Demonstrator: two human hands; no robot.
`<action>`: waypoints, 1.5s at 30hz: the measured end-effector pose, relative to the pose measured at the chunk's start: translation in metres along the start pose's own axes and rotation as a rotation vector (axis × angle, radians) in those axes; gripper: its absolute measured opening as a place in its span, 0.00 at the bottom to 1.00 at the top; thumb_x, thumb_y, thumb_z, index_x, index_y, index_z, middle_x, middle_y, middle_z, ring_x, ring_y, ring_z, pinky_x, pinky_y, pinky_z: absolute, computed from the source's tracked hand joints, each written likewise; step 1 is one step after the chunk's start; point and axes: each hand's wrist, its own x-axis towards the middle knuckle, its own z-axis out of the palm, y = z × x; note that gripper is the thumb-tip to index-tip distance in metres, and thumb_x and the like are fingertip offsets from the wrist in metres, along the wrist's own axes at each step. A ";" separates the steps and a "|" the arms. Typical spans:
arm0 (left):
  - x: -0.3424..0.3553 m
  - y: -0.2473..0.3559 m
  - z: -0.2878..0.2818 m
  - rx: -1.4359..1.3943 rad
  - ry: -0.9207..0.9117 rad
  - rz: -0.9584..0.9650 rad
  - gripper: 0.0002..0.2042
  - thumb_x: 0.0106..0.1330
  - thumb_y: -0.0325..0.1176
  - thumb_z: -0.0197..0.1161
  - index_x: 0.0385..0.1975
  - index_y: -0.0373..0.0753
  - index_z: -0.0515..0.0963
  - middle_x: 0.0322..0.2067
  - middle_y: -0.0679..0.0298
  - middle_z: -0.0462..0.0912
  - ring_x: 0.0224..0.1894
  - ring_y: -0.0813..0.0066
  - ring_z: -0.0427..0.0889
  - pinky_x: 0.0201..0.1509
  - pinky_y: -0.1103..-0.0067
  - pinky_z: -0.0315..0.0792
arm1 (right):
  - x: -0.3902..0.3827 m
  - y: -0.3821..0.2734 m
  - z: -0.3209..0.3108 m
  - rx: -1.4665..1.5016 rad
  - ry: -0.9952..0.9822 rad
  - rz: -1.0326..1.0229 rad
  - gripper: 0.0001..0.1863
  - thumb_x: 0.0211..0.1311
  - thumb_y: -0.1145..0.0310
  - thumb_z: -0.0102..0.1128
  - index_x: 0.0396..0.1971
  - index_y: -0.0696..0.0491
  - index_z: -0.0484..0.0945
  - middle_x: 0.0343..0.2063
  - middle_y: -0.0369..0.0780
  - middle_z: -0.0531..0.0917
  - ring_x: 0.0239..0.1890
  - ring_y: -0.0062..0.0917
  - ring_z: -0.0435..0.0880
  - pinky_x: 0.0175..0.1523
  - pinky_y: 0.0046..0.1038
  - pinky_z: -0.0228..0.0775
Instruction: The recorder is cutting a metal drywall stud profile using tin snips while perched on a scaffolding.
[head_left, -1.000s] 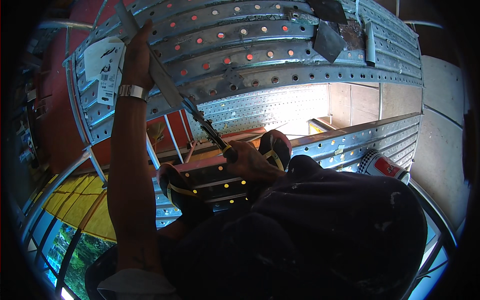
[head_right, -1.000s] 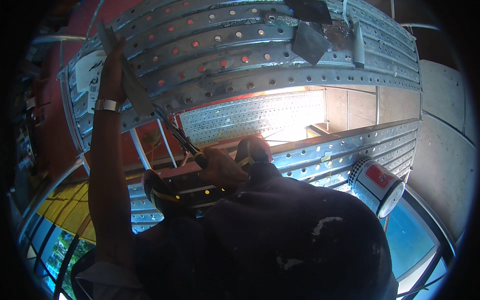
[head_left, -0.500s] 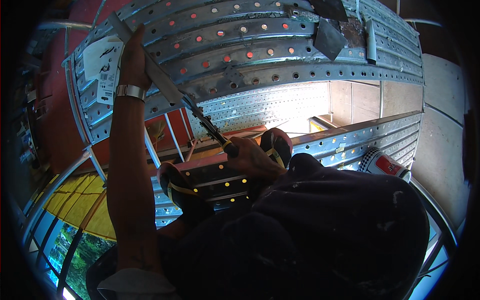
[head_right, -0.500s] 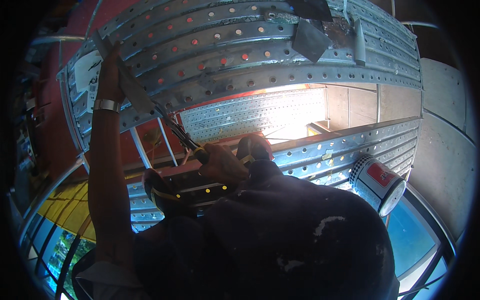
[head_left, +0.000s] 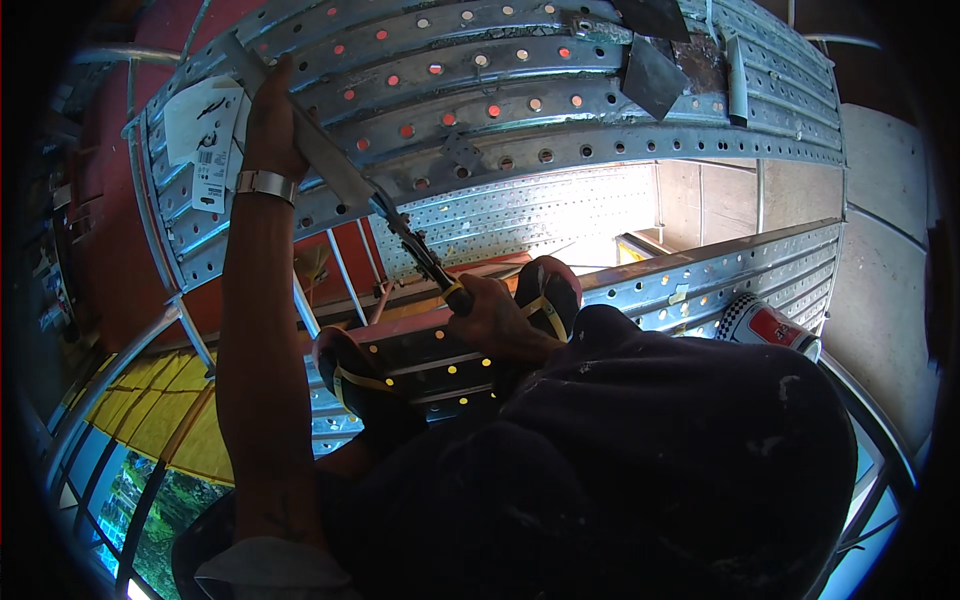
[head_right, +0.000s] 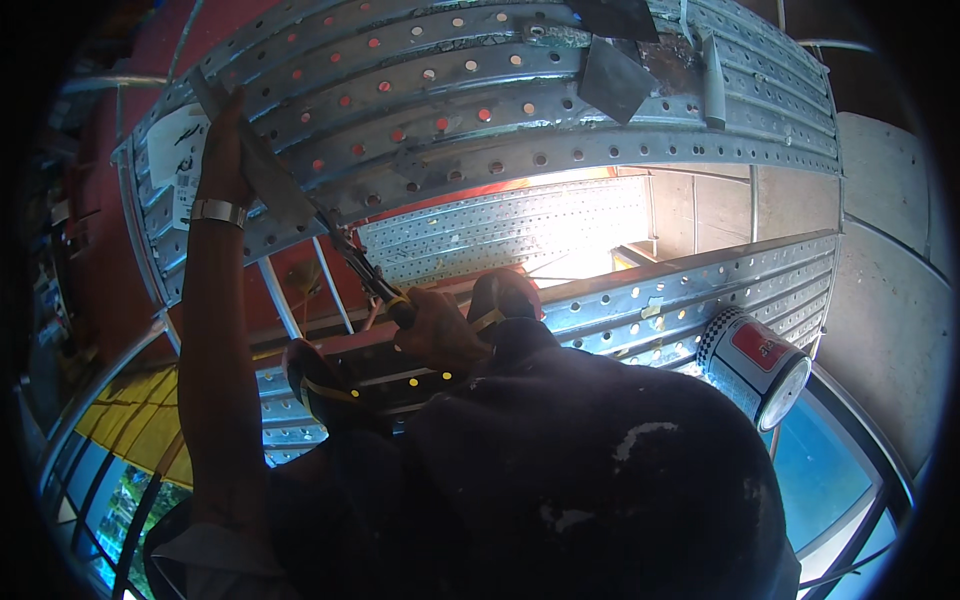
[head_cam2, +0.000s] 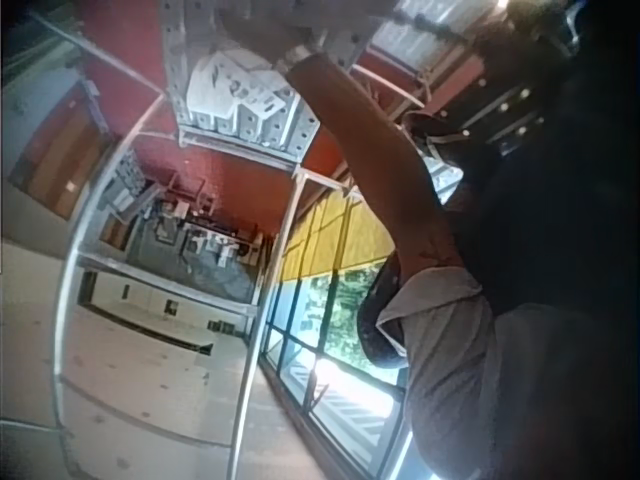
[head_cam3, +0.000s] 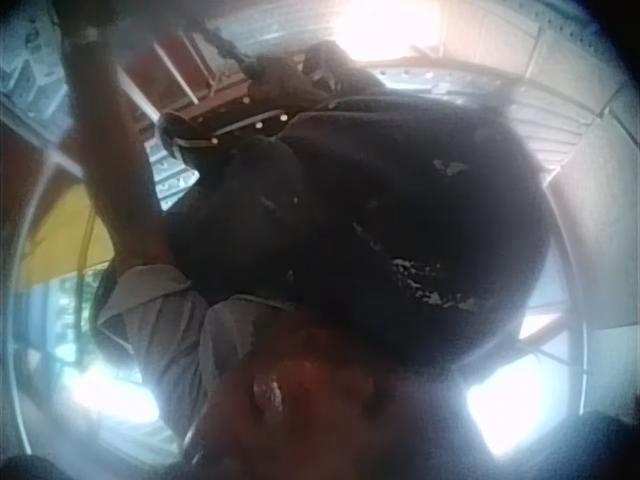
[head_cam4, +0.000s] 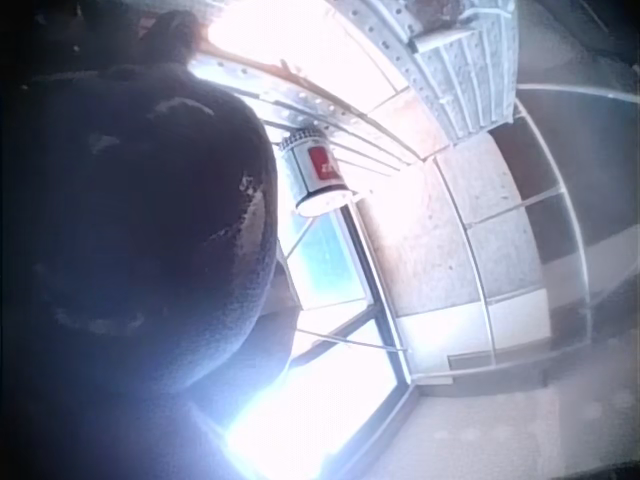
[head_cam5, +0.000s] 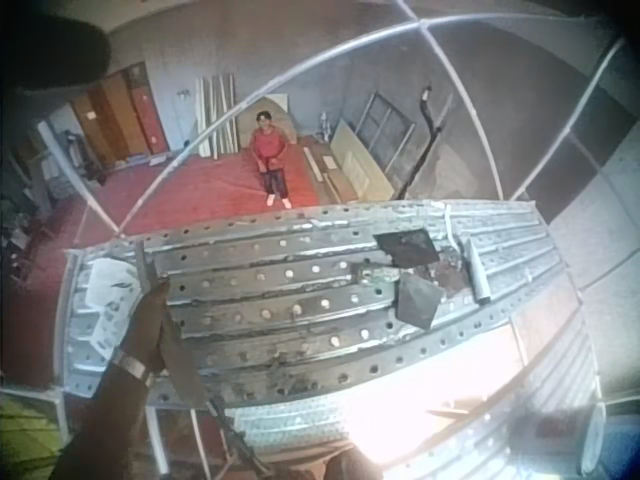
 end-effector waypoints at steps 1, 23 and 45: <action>-0.001 0.002 0.000 -0.068 -0.020 -0.010 0.33 0.57 0.56 0.64 0.57 0.42 0.63 0.37 0.61 0.67 0.35 0.72 0.71 0.27 0.70 0.73 | 0.001 0.000 -0.001 0.000 0.001 -0.001 0.13 0.44 0.69 0.62 0.26 0.61 0.71 0.17 0.42 0.73 0.22 0.27 0.72 0.30 0.33 0.63; -0.015 0.002 0.008 -0.031 -0.004 -0.074 0.30 0.61 0.55 0.61 0.56 0.40 0.68 0.40 0.64 0.70 0.34 0.77 0.70 0.32 0.77 0.72 | 0.002 -0.009 -0.007 -0.096 -0.049 0.020 0.15 0.44 0.70 0.62 0.31 0.63 0.72 0.24 0.50 0.78 0.30 0.41 0.80 0.37 0.38 0.68; -0.015 -0.002 0.007 -0.045 -0.043 -0.060 0.28 0.59 0.54 0.63 0.52 0.44 0.67 0.35 0.62 0.71 0.32 0.72 0.74 0.23 0.73 0.74 | 0.008 -0.006 -0.007 -0.060 -0.028 0.030 0.20 0.43 0.71 0.60 0.39 0.63 0.71 0.27 0.54 0.80 0.34 0.49 0.81 0.39 0.41 0.70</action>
